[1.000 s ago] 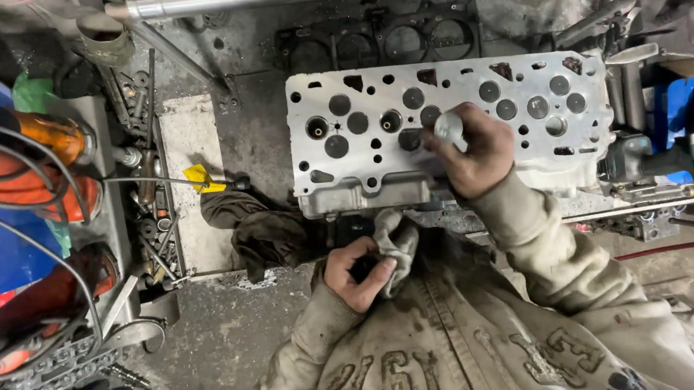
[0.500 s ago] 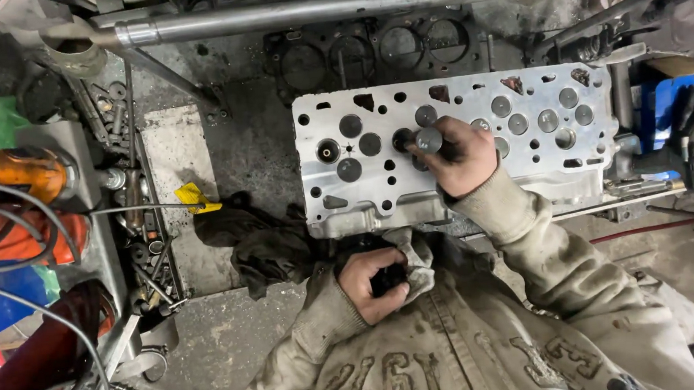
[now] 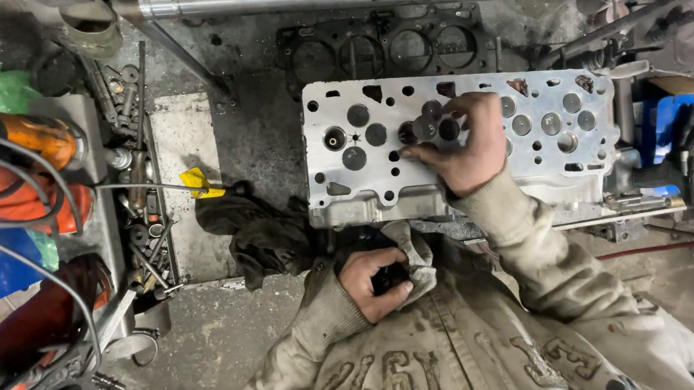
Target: Inspecting and marking components on an engine cylinder head at a workbench.
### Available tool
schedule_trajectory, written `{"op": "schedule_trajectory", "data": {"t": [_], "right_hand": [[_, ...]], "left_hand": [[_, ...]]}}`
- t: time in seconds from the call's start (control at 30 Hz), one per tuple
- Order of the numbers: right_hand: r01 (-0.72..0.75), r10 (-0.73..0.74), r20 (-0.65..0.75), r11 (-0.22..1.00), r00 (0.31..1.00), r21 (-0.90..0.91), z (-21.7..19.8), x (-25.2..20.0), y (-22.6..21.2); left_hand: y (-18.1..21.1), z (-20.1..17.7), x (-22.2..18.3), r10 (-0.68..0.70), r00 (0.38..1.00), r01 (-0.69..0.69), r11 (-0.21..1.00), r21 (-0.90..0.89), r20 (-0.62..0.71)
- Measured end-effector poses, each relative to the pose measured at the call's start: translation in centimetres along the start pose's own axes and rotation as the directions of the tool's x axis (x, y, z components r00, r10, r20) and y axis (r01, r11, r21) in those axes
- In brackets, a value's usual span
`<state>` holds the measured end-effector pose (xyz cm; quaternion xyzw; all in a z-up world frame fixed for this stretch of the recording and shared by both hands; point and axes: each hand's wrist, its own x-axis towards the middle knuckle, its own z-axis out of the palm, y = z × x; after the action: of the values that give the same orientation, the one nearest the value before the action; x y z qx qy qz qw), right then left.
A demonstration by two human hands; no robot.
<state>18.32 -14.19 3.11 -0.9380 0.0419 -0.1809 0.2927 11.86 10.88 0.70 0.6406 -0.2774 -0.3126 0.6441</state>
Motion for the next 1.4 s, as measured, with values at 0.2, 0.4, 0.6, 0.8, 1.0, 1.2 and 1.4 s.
{"op": "schedule_trajectory", "data": {"t": [0.2,0.4,0.6,0.8,1.0,1.2,1.4], "right_hand": [[0.416,-0.385,0.157,0.849,0.909,-0.327,-1.3,-2.9,-0.6],[0.085,-0.328,0.414,0.859,0.849,0.505,-5.9,-10.0,0.0],[-0.236,-0.428,0.593,0.639,0.682,0.732,-7.5,-10.5,1.6],[-0.061,-0.544,0.775,0.805,0.323,0.590,-8.6,-14.0,6.5],[-0.002,-0.567,0.684,0.769,0.459,0.639,-10.1,-15.7,7.9],[-0.164,-0.406,0.613,0.729,0.678,0.664,-12.3,-16.8,9.1],[0.166,-0.447,0.266,0.719,0.854,0.675,-15.2,-14.1,5.1]], "left_hand": [[-0.6,1.9,-0.7,0.075,0.984,-0.074,0.997,0.010,-0.161],[1.5,4.4,-1.2,-0.038,0.969,0.005,0.991,-0.134,-0.243],[2.8,8.1,-2.0,0.131,0.991,-0.127,0.958,0.258,-0.001],[3.5,11.1,-1.9,0.159,0.983,-0.171,0.977,0.129,0.096],[1.7,14.0,-2.2,-0.022,0.994,0.042,0.981,0.189,-0.110],[5.1,13.6,-0.8,-0.143,0.977,0.077,0.928,0.364,0.157],[4.5,14.3,-0.6,-0.099,0.970,0.140,0.974,0.180,-0.222]]}}
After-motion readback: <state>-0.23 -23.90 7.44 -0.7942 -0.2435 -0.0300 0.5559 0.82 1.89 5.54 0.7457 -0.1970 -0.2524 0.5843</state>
